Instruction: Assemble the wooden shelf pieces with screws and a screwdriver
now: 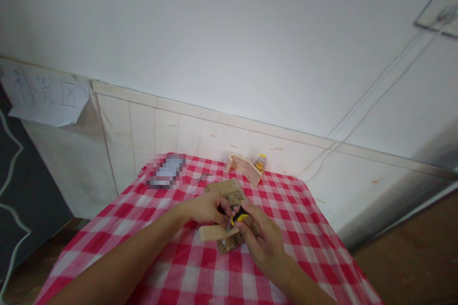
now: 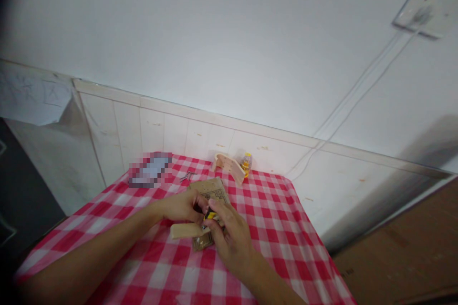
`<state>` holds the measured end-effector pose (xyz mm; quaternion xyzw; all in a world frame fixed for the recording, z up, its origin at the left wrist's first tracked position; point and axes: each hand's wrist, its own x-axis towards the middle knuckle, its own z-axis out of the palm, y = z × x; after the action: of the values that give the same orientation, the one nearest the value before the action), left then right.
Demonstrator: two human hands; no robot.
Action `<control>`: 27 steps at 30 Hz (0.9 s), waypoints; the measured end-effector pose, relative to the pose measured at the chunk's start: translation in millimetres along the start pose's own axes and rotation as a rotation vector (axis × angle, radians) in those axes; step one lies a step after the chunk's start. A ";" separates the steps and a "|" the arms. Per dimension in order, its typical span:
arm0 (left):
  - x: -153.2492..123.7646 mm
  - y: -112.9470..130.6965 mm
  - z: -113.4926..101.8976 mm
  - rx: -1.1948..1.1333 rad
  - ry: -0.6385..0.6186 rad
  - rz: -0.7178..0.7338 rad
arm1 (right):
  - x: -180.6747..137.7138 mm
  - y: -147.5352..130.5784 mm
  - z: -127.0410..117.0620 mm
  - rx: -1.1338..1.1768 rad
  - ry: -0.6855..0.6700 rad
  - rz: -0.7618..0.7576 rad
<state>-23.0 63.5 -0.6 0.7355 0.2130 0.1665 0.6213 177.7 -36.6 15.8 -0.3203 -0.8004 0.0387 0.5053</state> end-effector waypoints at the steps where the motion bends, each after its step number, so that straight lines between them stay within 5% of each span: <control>1: 0.1 -0.1 -0.1 0.009 0.000 0.001 | 1.0 -0.3 -0.2 0.001 0.000 -0.002; 16: 1.9 -4.6 -0.7 -0.040 -0.007 -0.002 | -2.2 8.2 2.6 0.012 0.056 0.117; 27: -0.4 -0.3 0.4 -0.024 -0.019 0.021 | 5.9 -15.1 -4.5 0.062 -0.075 -0.076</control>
<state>-23.1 63.0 -0.9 0.7316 0.1975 0.1687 0.6303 172.6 -46.5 28.5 -0.2722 -0.8288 0.0560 0.4857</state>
